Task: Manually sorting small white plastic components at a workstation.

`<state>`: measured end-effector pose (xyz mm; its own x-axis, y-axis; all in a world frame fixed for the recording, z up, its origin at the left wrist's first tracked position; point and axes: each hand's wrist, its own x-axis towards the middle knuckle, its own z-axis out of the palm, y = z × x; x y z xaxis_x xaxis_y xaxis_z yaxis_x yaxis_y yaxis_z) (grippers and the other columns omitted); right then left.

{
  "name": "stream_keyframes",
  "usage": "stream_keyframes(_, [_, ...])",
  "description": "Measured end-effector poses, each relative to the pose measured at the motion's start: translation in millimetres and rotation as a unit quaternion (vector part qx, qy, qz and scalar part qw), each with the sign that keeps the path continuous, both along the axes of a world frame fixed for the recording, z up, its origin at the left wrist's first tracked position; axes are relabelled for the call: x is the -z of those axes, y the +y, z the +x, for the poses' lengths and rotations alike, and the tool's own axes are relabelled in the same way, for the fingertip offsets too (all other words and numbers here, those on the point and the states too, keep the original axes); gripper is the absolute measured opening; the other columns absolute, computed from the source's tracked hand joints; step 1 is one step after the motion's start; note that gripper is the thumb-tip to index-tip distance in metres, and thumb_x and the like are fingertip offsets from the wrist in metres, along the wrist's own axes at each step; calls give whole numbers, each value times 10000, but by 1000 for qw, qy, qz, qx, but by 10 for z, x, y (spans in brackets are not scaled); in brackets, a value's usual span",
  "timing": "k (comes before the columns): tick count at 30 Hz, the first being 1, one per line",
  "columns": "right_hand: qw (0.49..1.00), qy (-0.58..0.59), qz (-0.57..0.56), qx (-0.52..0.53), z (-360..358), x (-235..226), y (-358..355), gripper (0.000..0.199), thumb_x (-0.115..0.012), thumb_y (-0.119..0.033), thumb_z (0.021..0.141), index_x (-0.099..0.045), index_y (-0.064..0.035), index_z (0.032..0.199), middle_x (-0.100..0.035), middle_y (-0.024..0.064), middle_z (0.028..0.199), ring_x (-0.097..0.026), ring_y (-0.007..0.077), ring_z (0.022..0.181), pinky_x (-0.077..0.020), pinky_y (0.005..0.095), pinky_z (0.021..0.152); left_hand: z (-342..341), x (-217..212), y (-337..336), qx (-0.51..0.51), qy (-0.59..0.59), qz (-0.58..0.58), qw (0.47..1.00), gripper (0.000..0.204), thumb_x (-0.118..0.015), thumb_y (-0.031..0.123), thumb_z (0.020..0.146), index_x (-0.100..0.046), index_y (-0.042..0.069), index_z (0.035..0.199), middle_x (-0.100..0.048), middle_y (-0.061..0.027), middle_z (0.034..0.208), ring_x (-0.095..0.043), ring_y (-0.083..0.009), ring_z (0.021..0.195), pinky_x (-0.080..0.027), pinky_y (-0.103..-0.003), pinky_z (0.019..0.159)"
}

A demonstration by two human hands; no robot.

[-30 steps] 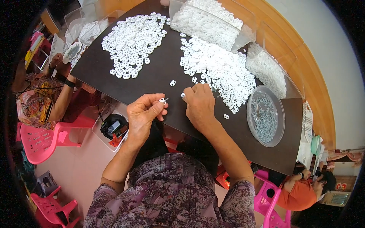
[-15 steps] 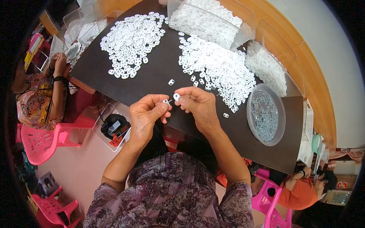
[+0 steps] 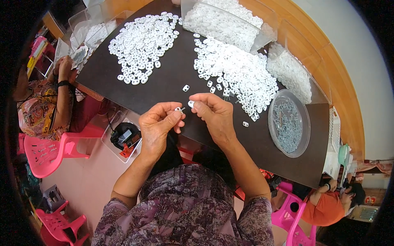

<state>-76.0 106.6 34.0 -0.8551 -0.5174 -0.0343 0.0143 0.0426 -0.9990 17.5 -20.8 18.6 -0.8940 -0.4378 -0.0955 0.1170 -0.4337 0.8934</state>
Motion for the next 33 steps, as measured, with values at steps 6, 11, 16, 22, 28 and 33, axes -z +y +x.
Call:
stream_keyframes(6, [999,-40,17,-20,-18,28,-4,167,-544,-139,898,-627,5,883,-604,21,740,-510,53,642,-390,182,571,-38,17,-13,18,9,41,999,184,-604,33,860,-597,-74,1009,-650,-122,816,-605,-125,632,-484,-218,530])
stream_keyframes(11, [998,-41,36,-15,30,-1,-84,146,-551,-127,893,-620,0,870,-606,13,715,-503,40,631,-387,179,561,-30,43,-1,13,19,61,998,171,-600,25,860,-598,-80,995,-650,-126,812,-608,-133,630,-486,-220,524])
stream_keyframes(16, [998,8,49,-31,50,18,-75,147,-560,-112,886,-624,12,933,-627,17,754,-526,43,659,-402,178,587,-40,46,13,7,20,68,997,159,-592,19,863,-600,-79,988,-649,-126,812,-610,-136,629,-491,-222,522])
stream_keyframes(22, [1000,-10,-17,-19,143,5,-101,162,-590,-64,854,-623,11,994,-637,23,838,-552,58,718,-423,190,647,-22,62,32,-4,26,74,997,157,-588,23,867,-600,-72,991,-650,-122,813,-612,-136,628,-495,-223,521])
stream_keyframes(28, [999,-38,-9,-38,46,-21,-24,181,-601,-34,833,-615,19,1005,-641,33,840,-550,63,698,-424,190,624,15,80,6,-5,13,61,998,166,-600,43,868,-601,-60,999,-649,-109,816,-610,-127,642,-494,-220,528])
stream_keyframes(33, [998,-43,-16,-54,4,-32,-41,155,-604,-50,833,-624,15,973,-629,25,784,-531,55,660,-414,187,583,28,62,21,-10,-2,10,1000,167,-604,57,872,-605,-51,1000,-645,-98,815,-597,-106,641,-477,-205,532])
